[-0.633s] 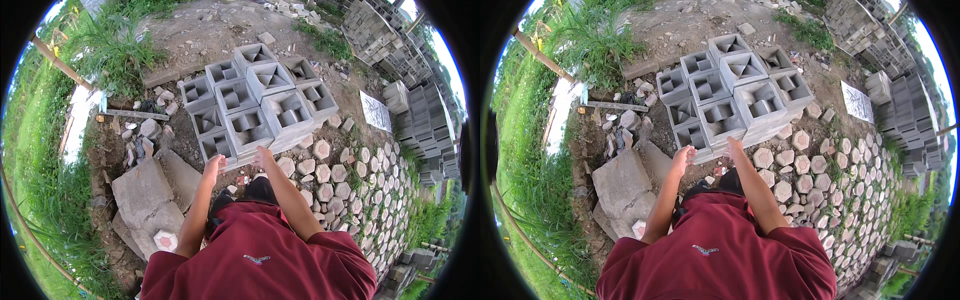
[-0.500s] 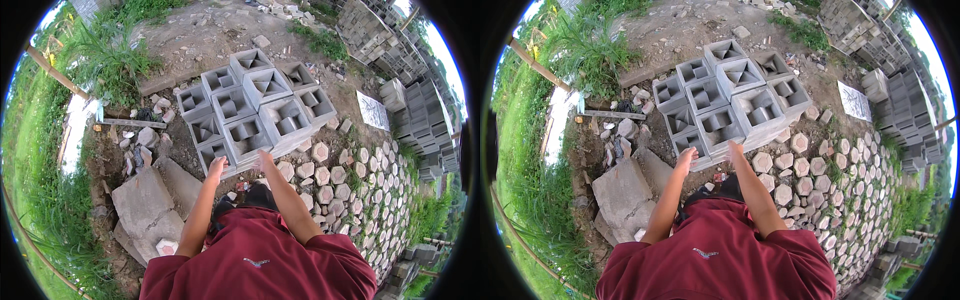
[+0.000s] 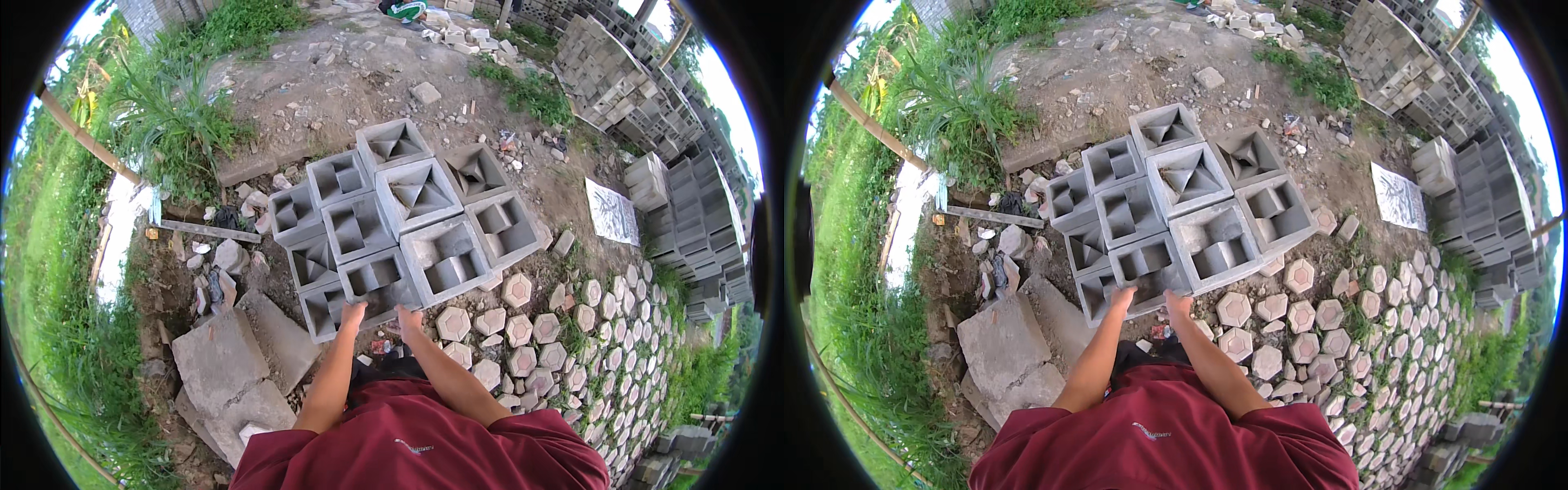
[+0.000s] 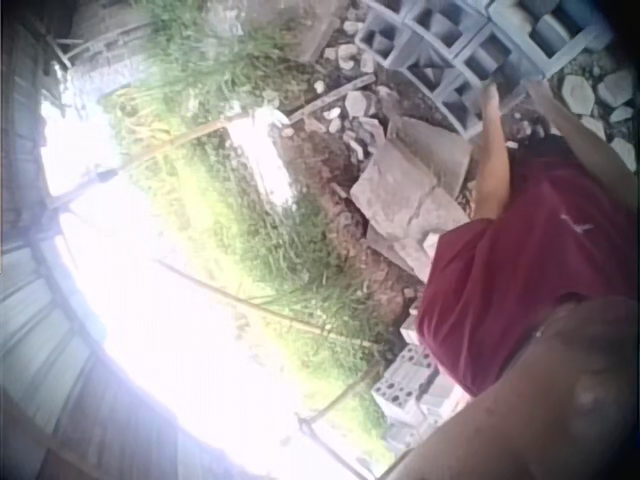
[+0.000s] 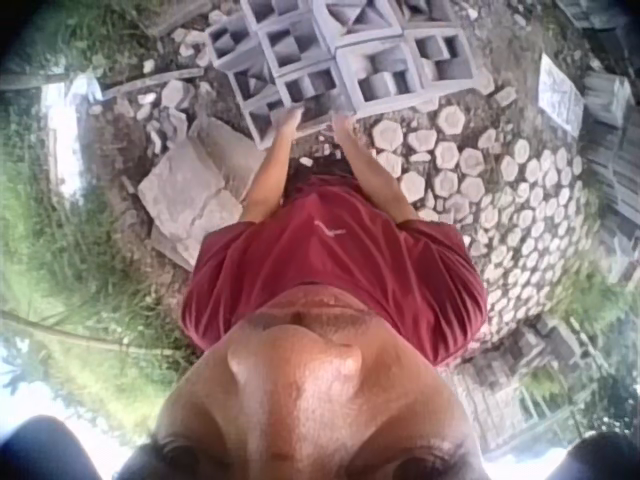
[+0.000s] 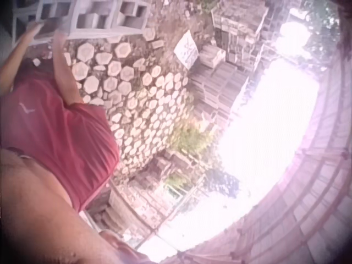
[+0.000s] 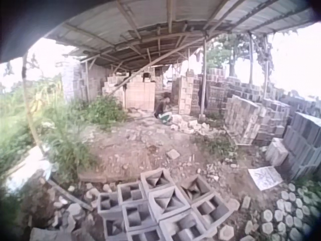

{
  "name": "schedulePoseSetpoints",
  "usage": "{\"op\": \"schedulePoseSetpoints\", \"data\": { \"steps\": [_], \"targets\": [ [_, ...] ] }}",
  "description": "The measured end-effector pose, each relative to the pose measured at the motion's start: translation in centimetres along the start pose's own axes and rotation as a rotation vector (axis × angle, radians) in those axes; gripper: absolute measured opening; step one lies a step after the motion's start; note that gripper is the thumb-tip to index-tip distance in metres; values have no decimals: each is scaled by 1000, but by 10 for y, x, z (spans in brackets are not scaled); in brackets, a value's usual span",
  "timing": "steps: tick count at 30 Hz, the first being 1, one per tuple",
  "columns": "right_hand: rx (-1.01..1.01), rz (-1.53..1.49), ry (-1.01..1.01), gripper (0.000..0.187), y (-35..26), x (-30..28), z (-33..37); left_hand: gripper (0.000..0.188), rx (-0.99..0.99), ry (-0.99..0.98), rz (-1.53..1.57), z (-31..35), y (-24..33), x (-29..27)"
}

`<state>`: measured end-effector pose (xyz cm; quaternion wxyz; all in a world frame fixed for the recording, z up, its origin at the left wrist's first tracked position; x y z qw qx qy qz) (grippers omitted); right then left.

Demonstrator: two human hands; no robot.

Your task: The person picks up decorative concrete ventilation bricks from a pile on the ground and stacks them neatly into a larger vertical wall structure.

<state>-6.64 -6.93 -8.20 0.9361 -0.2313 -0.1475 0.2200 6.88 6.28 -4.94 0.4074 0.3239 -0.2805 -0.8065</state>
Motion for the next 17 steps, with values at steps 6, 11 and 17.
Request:
{"op": "schedulePoseSetpoints", "data": {
  "steps": [6, 11, 17],
  "targets": [
    [16, -134, 34, 58, -1, 0, -5, 61, -103, -49, -12, 4, 10, 17],
    [38, -173, 50, 58, -3, 29, 13, 66, -25, -5, 101, -46, -43, -1],
    [93, -235, -93, 52, 4, 17, -14, 65, -10, -54, 11, -36, -15, 11]
  ]
}}
Point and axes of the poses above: each hand's wrist, its own z-axis away from the middle knuckle, its own x-axis out of the palm, y = z × x, the point moved 6 cm from there along -z, towards the middle knuckle, and after that the axes turned 4 degrees about -y, right-handed, at the moved point
